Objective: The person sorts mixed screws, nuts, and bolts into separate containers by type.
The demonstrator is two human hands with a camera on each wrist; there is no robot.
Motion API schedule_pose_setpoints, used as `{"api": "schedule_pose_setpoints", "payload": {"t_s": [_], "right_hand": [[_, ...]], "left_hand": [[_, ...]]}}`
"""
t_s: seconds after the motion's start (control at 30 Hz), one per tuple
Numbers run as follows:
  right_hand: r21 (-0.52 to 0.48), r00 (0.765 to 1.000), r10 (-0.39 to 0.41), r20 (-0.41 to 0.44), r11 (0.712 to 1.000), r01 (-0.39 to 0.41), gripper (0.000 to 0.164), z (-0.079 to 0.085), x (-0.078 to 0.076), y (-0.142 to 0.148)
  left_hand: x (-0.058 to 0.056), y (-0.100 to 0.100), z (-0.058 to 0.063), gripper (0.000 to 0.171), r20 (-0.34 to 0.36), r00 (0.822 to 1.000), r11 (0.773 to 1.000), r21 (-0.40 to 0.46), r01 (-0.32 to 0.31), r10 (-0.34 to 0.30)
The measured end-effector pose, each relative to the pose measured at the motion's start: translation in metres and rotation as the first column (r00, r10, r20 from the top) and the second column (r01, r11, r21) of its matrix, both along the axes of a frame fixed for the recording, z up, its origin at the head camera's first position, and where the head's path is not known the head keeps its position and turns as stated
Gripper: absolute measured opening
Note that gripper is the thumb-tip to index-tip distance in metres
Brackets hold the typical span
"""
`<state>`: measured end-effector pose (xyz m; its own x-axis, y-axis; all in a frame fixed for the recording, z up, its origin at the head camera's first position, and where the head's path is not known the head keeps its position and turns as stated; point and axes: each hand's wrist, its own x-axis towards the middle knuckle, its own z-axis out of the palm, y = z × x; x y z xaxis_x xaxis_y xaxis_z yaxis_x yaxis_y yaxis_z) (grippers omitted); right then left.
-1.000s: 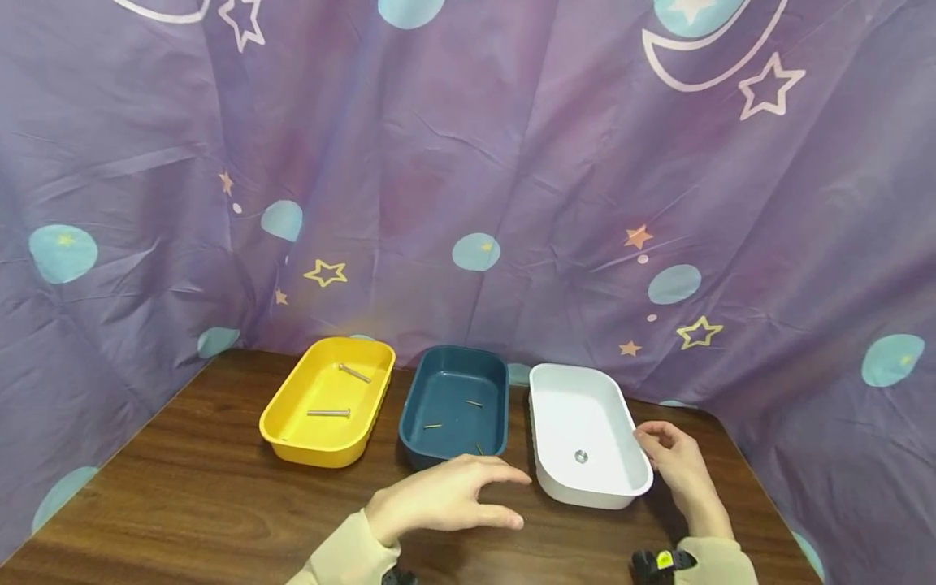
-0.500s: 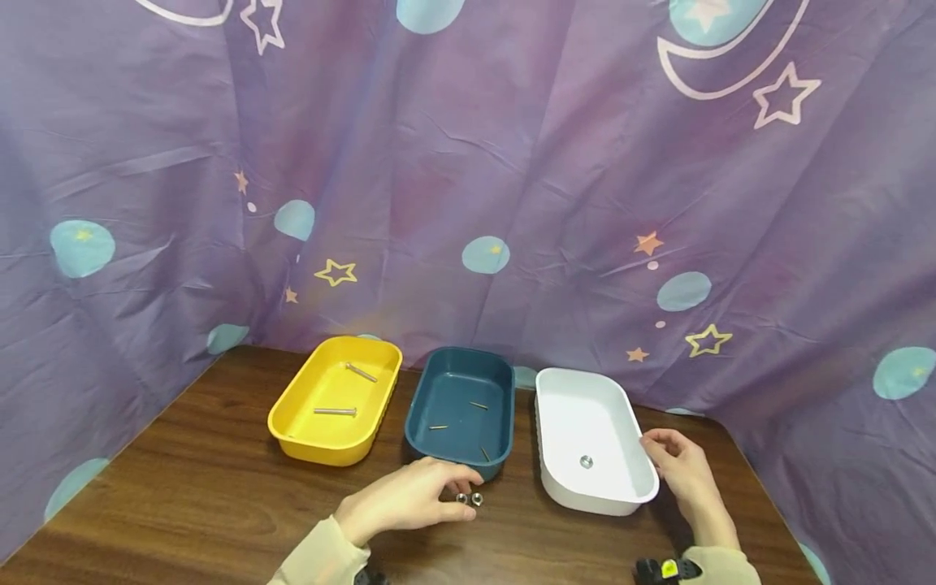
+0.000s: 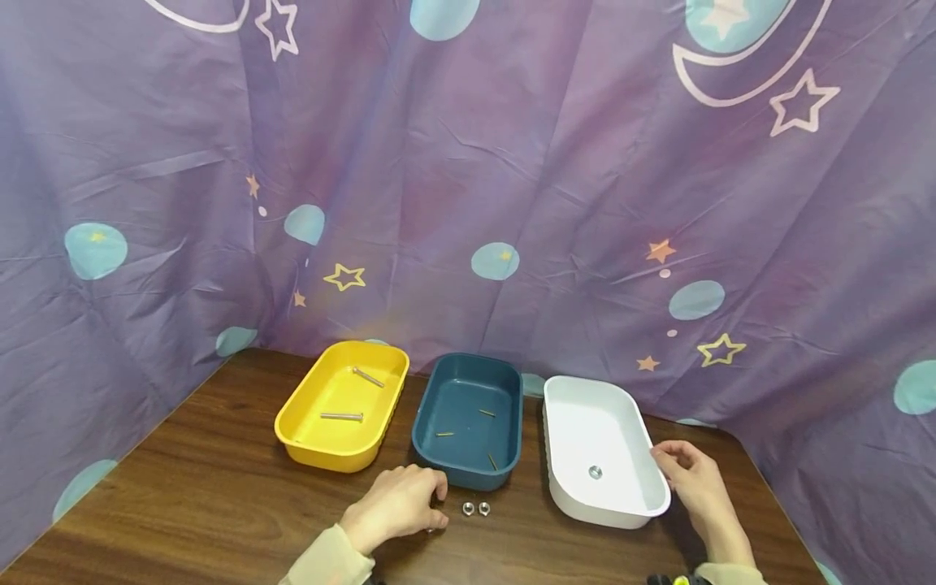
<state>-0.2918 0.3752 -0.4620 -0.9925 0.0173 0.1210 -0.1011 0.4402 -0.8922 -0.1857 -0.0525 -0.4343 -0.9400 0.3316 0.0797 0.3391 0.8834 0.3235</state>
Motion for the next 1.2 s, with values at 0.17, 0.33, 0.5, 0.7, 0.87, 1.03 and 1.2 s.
{"api": "schedule_pose_setpoints", "payload": {"t_s": [0.17,0.33,0.5,0.7,0.87,1.03,1.2], "right_hand": [[-0.014,1.0,-0.007,-0.011,1.0,0.007,0.03,-0.0002,-0.0001,-0.0005],[-0.004,1.0,-0.009,-0.018,1.0,0.008,0.029,0.0006,-0.0012,-0.0014],[-0.02,1.0,-0.014,-0.005,1.0,0.014,0.027,0.0028,-0.0013,-0.0021],[-0.001,1.0,-0.027,0.007,1.0,0.027,0.029,0.0011,-0.0001,-0.0019],[0.009,0.999,-0.037,0.005,0.999,0.037,0.03,-0.0014,-0.0007,-0.0023],[0.016,0.999,-0.043,0.003,0.999,0.043,0.029,-0.0019,-0.0007,-0.0025],[0.001,1.0,-0.028,-0.006,1.0,0.028,0.027,-0.001,0.0003,-0.0028]], "left_hand": [[-0.0005,-0.0015,-0.0042,0.031,0.018,1.0,1.0,-0.024,-0.01,0.01],[-0.0012,-0.0016,-0.0071,0.034,0.023,1.0,1.0,-0.025,-0.007,0.008],[-0.0011,-0.0028,-0.0071,0.036,0.05,0.999,0.999,-0.031,0.008,-0.007],[0.0021,-0.0045,-0.0021,0.037,0.091,0.996,0.998,-0.06,-0.005,0.01],[0.0034,-0.0044,-0.0018,0.034,0.093,0.995,0.997,-0.073,-0.014,0.02],[0.0041,-0.0061,-0.0037,0.033,0.086,0.996,0.998,-0.058,0.0,0.005],[0.0039,-0.0077,-0.0026,0.028,0.075,0.997,0.999,-0.048,0.014,-0.01]]}}
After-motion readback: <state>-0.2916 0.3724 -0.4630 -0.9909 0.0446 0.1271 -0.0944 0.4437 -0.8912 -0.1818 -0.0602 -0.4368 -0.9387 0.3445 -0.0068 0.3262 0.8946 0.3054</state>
